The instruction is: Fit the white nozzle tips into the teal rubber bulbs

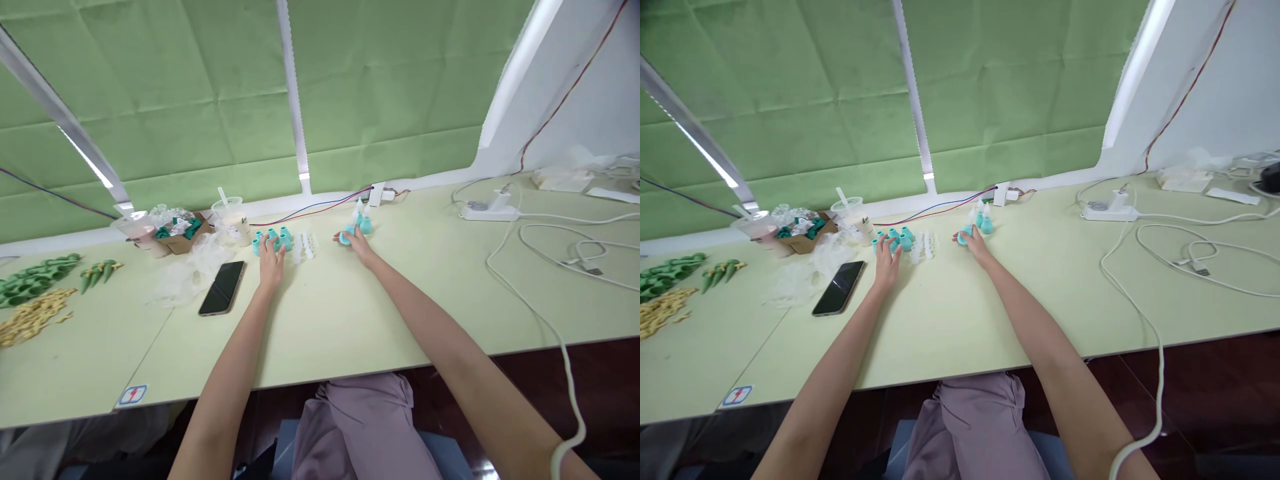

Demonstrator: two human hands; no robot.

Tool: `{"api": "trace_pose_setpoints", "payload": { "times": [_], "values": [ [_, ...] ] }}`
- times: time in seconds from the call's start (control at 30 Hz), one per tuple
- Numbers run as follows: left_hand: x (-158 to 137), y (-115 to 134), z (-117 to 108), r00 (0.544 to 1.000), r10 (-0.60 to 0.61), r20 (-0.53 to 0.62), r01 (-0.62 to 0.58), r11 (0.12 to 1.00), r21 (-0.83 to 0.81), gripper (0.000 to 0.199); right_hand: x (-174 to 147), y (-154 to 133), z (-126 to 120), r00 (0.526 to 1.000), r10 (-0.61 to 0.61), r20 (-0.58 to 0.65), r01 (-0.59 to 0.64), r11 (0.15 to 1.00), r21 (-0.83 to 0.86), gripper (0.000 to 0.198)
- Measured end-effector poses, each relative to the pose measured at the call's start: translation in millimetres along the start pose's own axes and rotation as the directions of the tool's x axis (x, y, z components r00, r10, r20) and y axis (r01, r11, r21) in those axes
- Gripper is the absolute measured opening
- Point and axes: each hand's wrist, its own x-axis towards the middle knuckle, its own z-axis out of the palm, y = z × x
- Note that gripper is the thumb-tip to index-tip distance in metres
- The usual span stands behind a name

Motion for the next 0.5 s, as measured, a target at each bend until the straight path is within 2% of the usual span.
{"api": "trace_pose_setpoints", "payload": {
  "times": [0.13, 0.27, 0.4, 0.5],
  "values": [
    [-0.1, -0.6, 0.8, 1.000, 0.007, 0.007, -0.007, 1.000, -0.006, 0.041, 0.6, -1.1, -2.0, 0.997, 0.080, 0.006, -0.080, 0.996, 0.045, 0.025],
    [0.0, -0.8, 1.8, 1.000, 0.024, 0.001, -0.024, 1.000, -0.011, 0.039, 0.4, 0.8, -3.0, 0.988, 0.141, 0.057, -0.147, 0.980, 0.136, 0.037],
    [-0.2, 0.2, 1.6, 1.000, 0.005, 0.009, -0.005, 1.000, -0.009, 0.039, -1.5, 2.6, -2.9, 0.988, 0.121, 0.097, -0.137, 0.973, 0.183, 0.040],
    [-0.5, 1.6, 1.4, 1.000, -0.004, 0.027, 0.004, 1.000, -0.005, 0.041, -3.3, 1.6, -2.9, 0.986, 0.103, 0.130, -0.119, 0.985, 0.124, 0.039]
  ]
}}
